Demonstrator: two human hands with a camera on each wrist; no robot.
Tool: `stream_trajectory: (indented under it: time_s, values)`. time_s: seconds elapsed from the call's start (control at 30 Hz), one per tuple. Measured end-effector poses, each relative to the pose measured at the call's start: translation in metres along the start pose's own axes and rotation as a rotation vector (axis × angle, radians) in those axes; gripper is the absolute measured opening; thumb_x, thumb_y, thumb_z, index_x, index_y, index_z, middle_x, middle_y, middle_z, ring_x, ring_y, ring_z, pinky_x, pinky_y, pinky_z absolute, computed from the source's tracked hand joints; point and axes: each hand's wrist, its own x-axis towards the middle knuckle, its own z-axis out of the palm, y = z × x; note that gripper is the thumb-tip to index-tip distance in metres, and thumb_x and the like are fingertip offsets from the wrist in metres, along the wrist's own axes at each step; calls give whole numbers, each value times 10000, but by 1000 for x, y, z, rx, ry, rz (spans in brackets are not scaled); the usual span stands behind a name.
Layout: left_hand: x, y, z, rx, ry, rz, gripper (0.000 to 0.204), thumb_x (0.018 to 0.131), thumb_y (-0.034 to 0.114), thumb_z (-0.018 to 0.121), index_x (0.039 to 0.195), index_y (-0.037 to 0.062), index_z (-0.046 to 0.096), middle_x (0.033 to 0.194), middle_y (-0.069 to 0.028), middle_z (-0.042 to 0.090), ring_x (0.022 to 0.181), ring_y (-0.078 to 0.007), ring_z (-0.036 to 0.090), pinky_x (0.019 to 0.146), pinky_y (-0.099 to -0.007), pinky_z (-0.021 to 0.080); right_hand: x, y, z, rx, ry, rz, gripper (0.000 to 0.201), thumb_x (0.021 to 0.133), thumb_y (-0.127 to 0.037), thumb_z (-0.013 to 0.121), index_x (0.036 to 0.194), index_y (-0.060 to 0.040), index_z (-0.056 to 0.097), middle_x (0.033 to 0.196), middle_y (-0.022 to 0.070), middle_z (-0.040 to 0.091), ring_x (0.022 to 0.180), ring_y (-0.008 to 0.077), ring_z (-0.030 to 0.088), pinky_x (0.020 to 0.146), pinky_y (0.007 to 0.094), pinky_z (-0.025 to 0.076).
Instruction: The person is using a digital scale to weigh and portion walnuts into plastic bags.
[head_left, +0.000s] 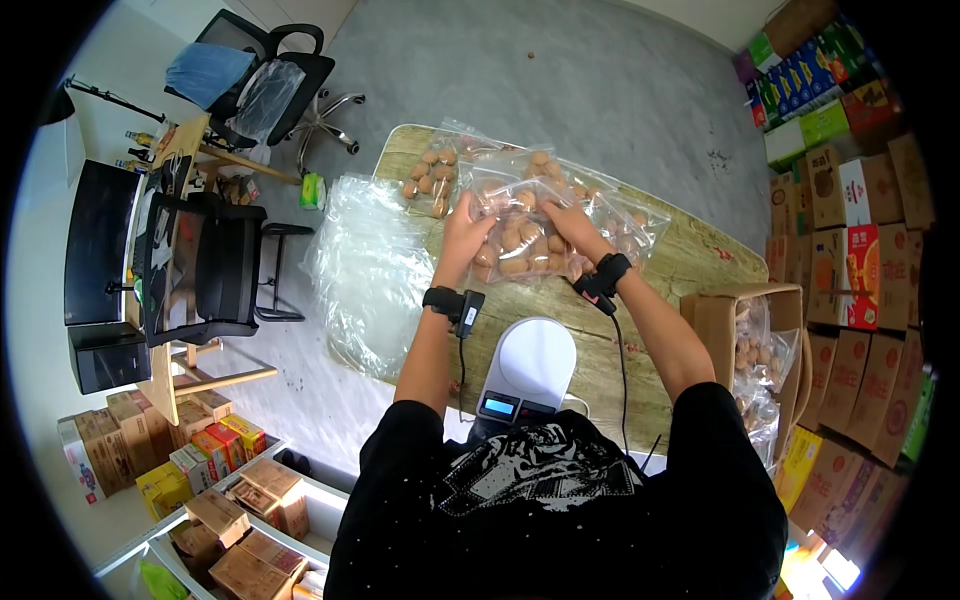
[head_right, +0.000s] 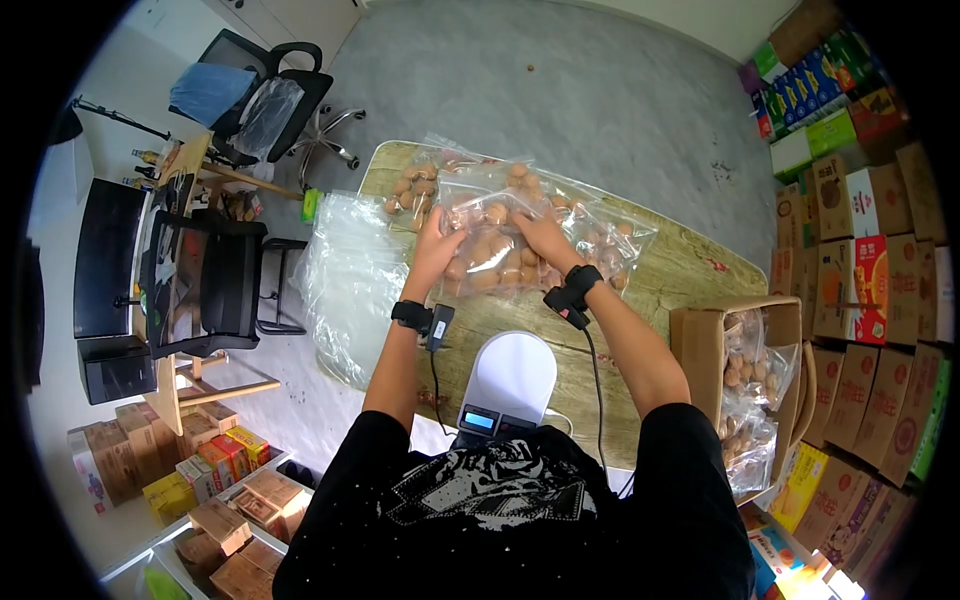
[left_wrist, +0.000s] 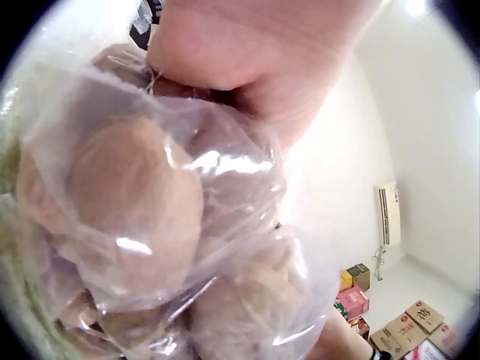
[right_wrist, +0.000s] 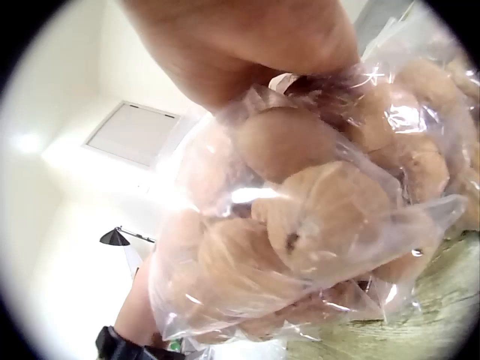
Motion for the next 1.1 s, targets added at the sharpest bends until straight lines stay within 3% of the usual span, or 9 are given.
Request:
stream_trajectory:
  time_s: [0.1, 0.2, 0.3, 0.43, 0.5, 0.6, 0.83, 1.0, 1.1]
  values:
    - [-3, 1, -1, 36, -2, 100, 301, 738, 98, 607, 991, 1, 477, 730, -92, 583, 597, -151, 540, 536, -302, 430, -32, -65, -19, 78, -69, 213, 444, 809, -339, 521, 1076, 14, 548, 896, 122, 601, 804, 194, 539, 749, 313, 428]
    - [-17, 41, -2, 144, -16, 167, 357, 736, 94, 601, 1060, -9, 492, 841, -120, 614, 712, -171, 577, 630, -301, 457, -46, -74, -31, 105, -63, 386, 468, 828, -390, 495, 1060, 9, 577, 864, 110, 609, 778, 192, 543, 719, 299, 427]
    - [-25, 72, 9, 109, -19, 292, 444, 729, 84, 603, 1145, -17, 484, 978, -153, 612, 859, -188, 584, 745, -297, 457, -72, -99, -48, 182, 81, 325, 411, 823, -361, 539, 984, 10, 614, 810, 36, 573, 660, 110, 461, 543, 251, 365]
    - [-35, 101, 36, 92, -38, 271, 518, 754, 81, 597, 1209, -94, 423, 1074, -193, 580, 959, -213, 567, 830, -293, 440, -95, -89, -76, 220, 154, 221, 455, 844, -393, 481, 1077, -19, 593, 897, 115, 623, 838, 185, 558, 764, 293, 436]
    - [-48, 131, 54, 93, -133, 295, 525, 762, 83, 600, 1209, -116, 410, 1101, -213, 564, 995, -226, 557, 841, -300, 438, -128, -111, -100, 273, 198, 34, 406, 851, -321, 479, 1123, -32, 563, 971, 99, 612, 899, 175, 545, 814, 289, 427]
    - [-67, 165, 96, 224, -146, 367, 509, 768, 73, 600, 1202, -118, 415, 1102, -214, 563, 988, -213, 552, 825, -294, 441, -170, -110, -133, 359, 316, -54, 371, 850, -238, 472, 1148, -24, 528, 1020, 88, 594, 934, 158, 526, 821, 282, 418]
    - [-115, 209, 224, 160, -535, 486, 476, 768, 50, 607, 1191, -90, 440, 1090, -186, 579, 994, -194, 552, 846, -280, 427, -307, -111, -219, 448, 677, -90, 265, 865, -172, 490, 1049, -1, 572, 977, 32, 585, 882, 101, 498, 776, 240, 404]
    - [-149, 225, 329, 202, -733, 645, 531, 714, 47, 616, 1198, -75, 437, 1101, -220, 570, 1030, -284, 563, 872, -325, 429, -384, -89, -266, 421, 991, 23, 286, 881, -198, 478, 1048, 13, 575, 1006, 47, 591, 938, 123, 502, 835, 255, 386]
    - [-158, 225, 385, 269, -769, 595, 578, 715, 82, 615, 1243, -18, 401, 1066, -224, 579, 993, -322, 574, 849, -335, 444, -397, -49, -289, 455, 1075, -4, 275, 881, -199, 478, 1018, 12, 589, 1003, 43, 600, 946, 122, 505, 855, 253, 380]
